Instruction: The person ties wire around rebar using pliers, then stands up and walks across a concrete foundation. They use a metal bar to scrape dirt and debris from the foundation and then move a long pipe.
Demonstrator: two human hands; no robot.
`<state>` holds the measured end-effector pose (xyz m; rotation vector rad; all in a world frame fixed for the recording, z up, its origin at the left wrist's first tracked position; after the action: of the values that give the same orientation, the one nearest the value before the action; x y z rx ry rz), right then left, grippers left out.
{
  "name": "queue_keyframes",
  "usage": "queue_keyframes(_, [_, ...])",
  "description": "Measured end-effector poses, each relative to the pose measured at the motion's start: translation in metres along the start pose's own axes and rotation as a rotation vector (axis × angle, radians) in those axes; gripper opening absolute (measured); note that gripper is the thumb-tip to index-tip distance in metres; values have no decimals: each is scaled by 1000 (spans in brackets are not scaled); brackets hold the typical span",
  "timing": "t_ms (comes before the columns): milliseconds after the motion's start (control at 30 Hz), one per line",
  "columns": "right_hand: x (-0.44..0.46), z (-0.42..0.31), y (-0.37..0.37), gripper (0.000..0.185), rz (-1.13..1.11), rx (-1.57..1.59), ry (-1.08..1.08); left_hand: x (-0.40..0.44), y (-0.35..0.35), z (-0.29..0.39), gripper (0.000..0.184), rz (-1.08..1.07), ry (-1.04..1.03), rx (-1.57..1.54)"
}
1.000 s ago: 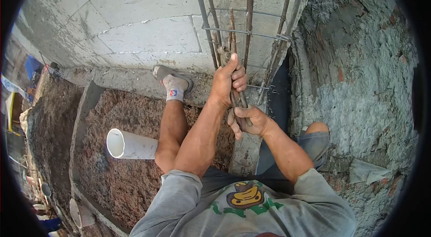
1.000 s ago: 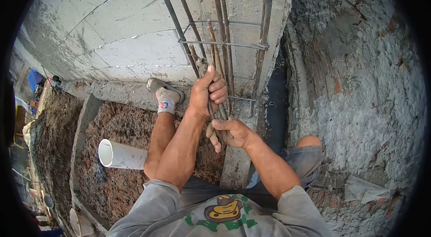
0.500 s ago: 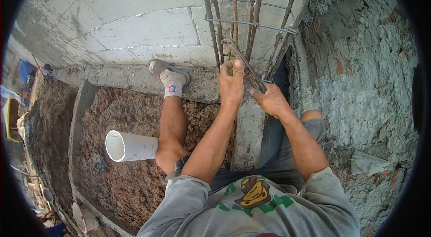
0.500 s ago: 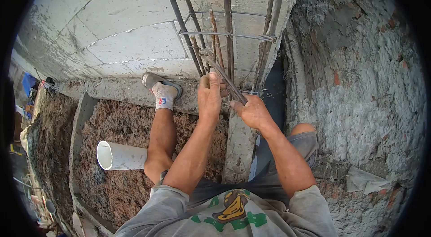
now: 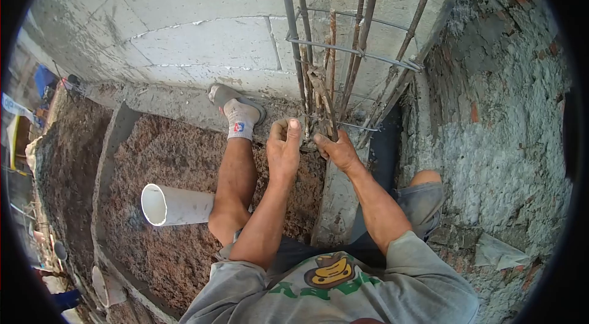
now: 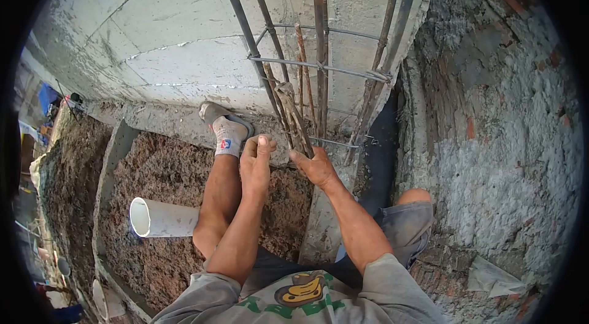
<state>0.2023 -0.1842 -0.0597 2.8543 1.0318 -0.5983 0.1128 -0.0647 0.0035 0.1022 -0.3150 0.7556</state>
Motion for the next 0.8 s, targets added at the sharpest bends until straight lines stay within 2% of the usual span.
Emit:
queue_keyframes(67, [-28, -18, 10, 36, -262, 120, -119, 19, -9, 20, 56, -56, -17, -20])
queue_keyframes(133, [-58, -34, 16, 31, -289, 180, -149, 25, -21, 33, 67, -212, 72, -109])
queue_keyframes(167, [-71, -38, 21, 32, -422, 251, -230, 24, -25, 31, 67, -214, 82, -111])
queue_keyframes(233, [-86, -46, 19, 27, -650, 425, -349, 26, -43, 26, 71, -391, 291, -489])
queue_keyframes(267, [-88, -48, 16, 27, -653, 411, -338, 28, -51, 30, 71, -390, 274, -494])
queue_keyframes(333, [-95, -46, 0, 30, -839, 624, -360, 25, -67, 35, 70, -378, 309, -886])
queue_keyframes(367, [-94, -43, -5, 31, -879, 657, -341, 30, -66, 35, 70, -382, 303, -886])
queue_keyframes(467, [-89, -38, -13, 32, -953, 688, -321, 32, -60, 39, 45, -523, 445, -1103])
queue_keyframes(500, [-86, -36, -7, 29, -964, 651, -339, 29, -66, 50, 42, -375, 460, -908])
queue_keyframes(533, [-87, -37, -2, 29, -958, 657, -338, 26, -68, 48, 42, -380, 467, -908])
queue_keyframes(600, [-89, -46, 11, 29, -612, 260, -404, 30, -72, 48, 42, -300, 406, -836])
queue_keyframes(633, [-92, -51, 13, 30, -326, 83, -354, 28, -76, 48, 42, -230, 396, -785])
queue_keyframes(667, [-96, -57, 7, 30, -318, 74, -362, 28, -84, 48, 42, -227, 400, -798])
queue_keyframes(733, [-106, -71, 3, 34, 589, -731, 54, 27, -96, 45, 43, -92, 368, -714])
queue_keyframes(767, [-105, -70, -3, 36, 711, -776, 163, 25, -99, 54, 45, -36, 365, -647])
queue_keyframes(800, [-105, -71, -3, 36, 715, -770, 162, 25, -101, 52, 45, -42, 365, -644])
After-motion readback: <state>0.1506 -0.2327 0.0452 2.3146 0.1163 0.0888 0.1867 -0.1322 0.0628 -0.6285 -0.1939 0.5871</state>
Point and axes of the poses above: each hand's wrist, its own x-axis towards the middle knuckle, its own y-axis out of the back of the hand, z = x × y, the point moved 2 cm from there along x, towards the middle knuckle, and after that the axes turned 15 degrees about -y, right-handed, at the moved point
